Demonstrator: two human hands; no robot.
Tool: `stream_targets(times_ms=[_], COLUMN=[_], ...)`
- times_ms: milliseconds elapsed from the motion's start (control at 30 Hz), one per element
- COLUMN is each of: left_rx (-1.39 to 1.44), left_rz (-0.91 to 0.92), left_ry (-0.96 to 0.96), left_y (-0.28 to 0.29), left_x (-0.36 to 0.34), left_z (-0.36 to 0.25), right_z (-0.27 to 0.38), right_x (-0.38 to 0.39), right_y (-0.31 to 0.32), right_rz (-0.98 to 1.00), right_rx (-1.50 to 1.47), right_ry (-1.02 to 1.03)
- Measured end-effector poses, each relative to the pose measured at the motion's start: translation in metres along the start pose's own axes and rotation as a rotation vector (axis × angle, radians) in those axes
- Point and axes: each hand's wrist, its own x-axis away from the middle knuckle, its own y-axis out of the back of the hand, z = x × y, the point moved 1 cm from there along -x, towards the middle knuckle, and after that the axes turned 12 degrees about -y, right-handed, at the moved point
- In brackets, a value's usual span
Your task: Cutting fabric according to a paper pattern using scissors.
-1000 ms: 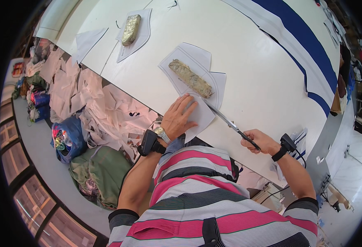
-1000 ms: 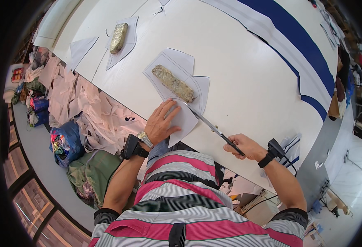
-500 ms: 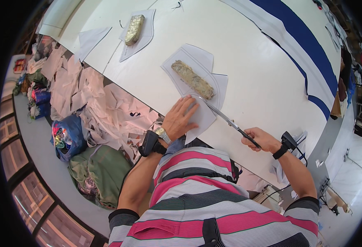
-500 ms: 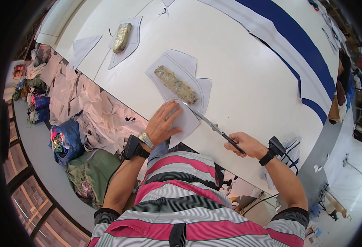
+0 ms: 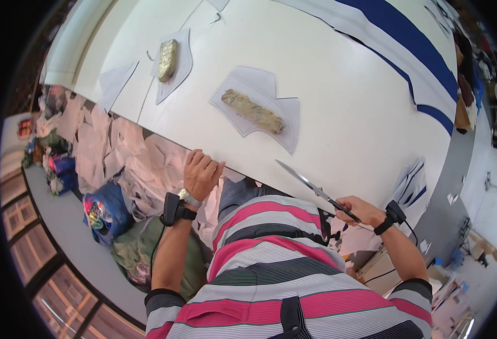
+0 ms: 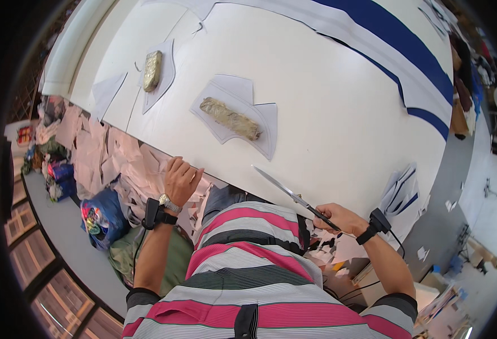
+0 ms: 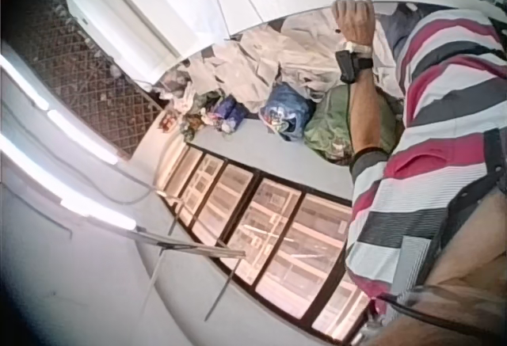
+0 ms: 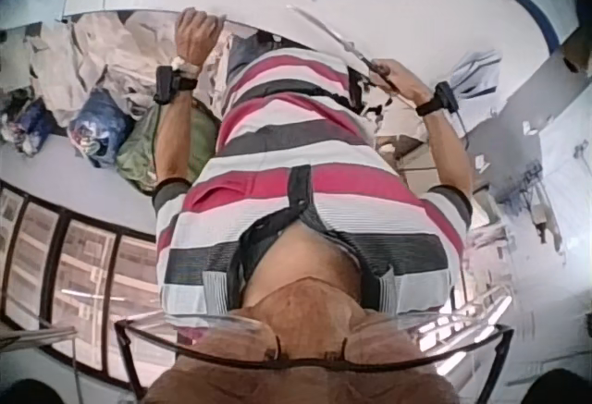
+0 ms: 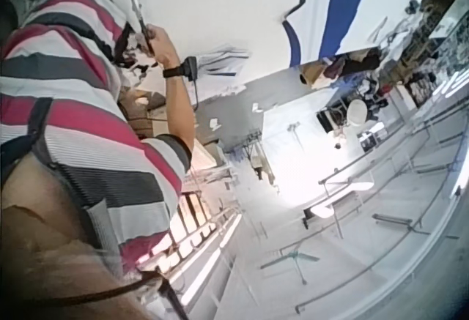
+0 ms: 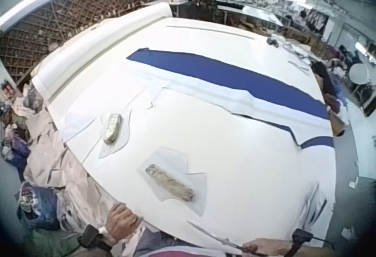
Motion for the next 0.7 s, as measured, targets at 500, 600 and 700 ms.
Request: stream_targets(times_ms=[500, 600, 700], left_rx=[0.316, 0.351, 0.387], left_rz=[0.132, 0.191, 0.197], left_ry=[-0.452, -0.493, -0.555], left_y=[-0.033, -0.035, -0.034], left_x=[-0.093, -0.097, -0.100], left_z=[-0.014, -0.008, 0.002], right_z=[-0.067, -0.068, -0.063], right_x=[-0.034, -0.043, -0.044], right_y=[-0.106, -0.122, -0.142], right_rz=[-0.020, 0.003, -0.080], right_rx=[-0.649, -0.771, -0.750], right_ry=[0.216, 0.218, 0.266])
